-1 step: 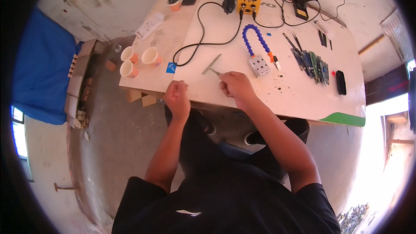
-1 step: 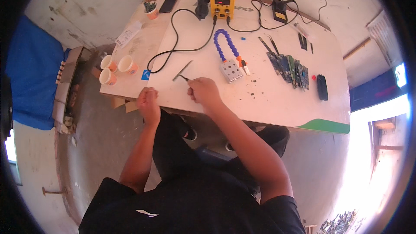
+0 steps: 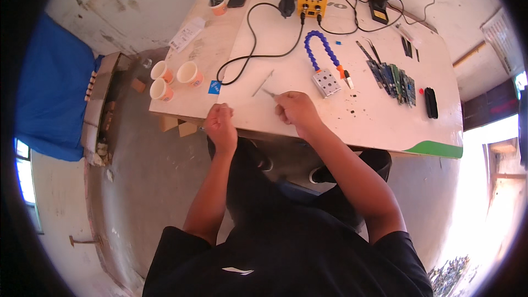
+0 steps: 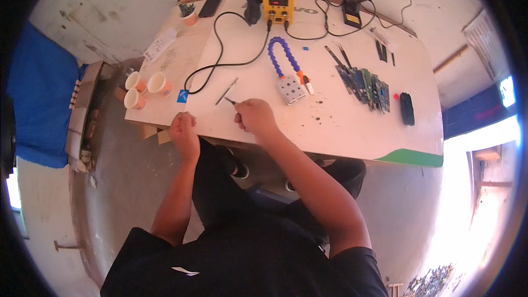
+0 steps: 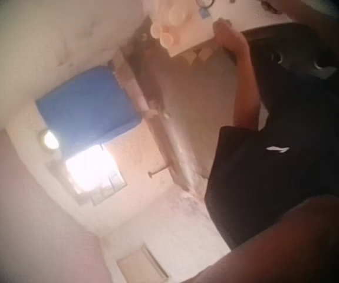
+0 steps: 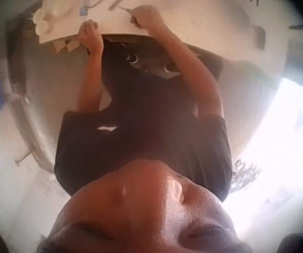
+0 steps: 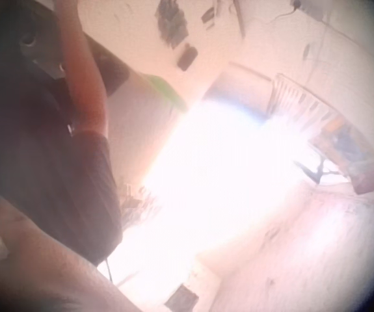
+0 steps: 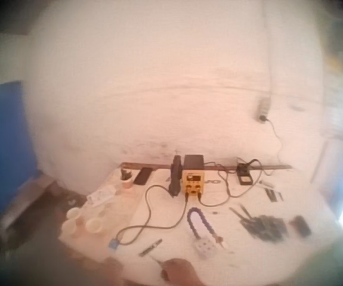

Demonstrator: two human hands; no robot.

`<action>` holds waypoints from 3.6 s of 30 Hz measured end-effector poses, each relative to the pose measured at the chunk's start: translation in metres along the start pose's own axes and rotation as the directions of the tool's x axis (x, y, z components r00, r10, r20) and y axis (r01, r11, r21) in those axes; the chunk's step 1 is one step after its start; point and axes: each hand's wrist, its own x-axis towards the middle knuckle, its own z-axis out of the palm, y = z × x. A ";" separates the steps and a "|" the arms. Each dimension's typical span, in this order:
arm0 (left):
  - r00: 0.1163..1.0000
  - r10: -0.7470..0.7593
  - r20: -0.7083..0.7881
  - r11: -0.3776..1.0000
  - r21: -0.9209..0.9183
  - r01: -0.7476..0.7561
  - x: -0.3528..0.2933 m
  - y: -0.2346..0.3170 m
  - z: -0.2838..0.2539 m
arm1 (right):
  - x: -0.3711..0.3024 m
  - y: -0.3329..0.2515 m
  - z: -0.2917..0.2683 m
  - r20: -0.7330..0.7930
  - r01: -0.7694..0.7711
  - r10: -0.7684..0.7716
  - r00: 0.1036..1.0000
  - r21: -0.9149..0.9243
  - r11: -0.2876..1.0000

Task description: The person uses a soldering iron and tweezers to work on a small circuit board held in a clamp. They apply heat to specific points on the board and use the tweezers to manipulate small components or solder. The person occasionally places the soldering iron in its stand and adjusts the board's position.

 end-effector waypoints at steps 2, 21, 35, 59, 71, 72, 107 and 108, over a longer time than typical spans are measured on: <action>0.999 -0.042 -0.024 0.999 -0.009 0.042 0.001 0.010 -0.006 | -0.028 0.004 -0.009 -0.022 0.017 -0.020 1.000 -0.093 0.995; 0.868 0.363 0.340 0.620 0.607 -0.497 -0.007 -0.008 0.027 | -0.132 0.022 -0.253 -0.741 0.399 -0.033 0.671 0.323 0.858; 0.851 0.369 0.375 0.580 0.623 -0.526 -0.008 -0.009 0.026 | -0.100 0.012 -0.268 -0.755 0.533 -0.018 0.656 0.446 0.719; 0.818 -0.383 0.430 0.922 0.222 0.316 0.002 0.089 0.116 | -0.134 -0.009 -0.265 -0.439 0.538 -0.437 0.785 0.133 0.833; 0.352 -0.690 0.633 0.655 0.339 0.675 0.025 0.097 0.221 | -0.111 -0.022 -0.225 -0.064 0.323 -0.320 0.945 0.054 0.945; 0.350 -0.688 0.636 0.654 0.334 0.679 0.025 0.094 0.221 | -0.108 -0.023 -0.221 -0.051 0.332 -0.329 0.943 0.069 0.941; 0.316 -0.692 0.649 0.607 0.286 0.742 0.034 0.081 0.224 | -0.090 -0.016 -0.177 -0.069 0.307 -0.300 0.952 0.177 0.935; 0.313 -0.693 0.650 0.604 0.286 0.744 0.034 0.081 0.224 | -0.090 -0.018 -0.176 -0.069 0.306 -0.298 0.952 0.176 0.936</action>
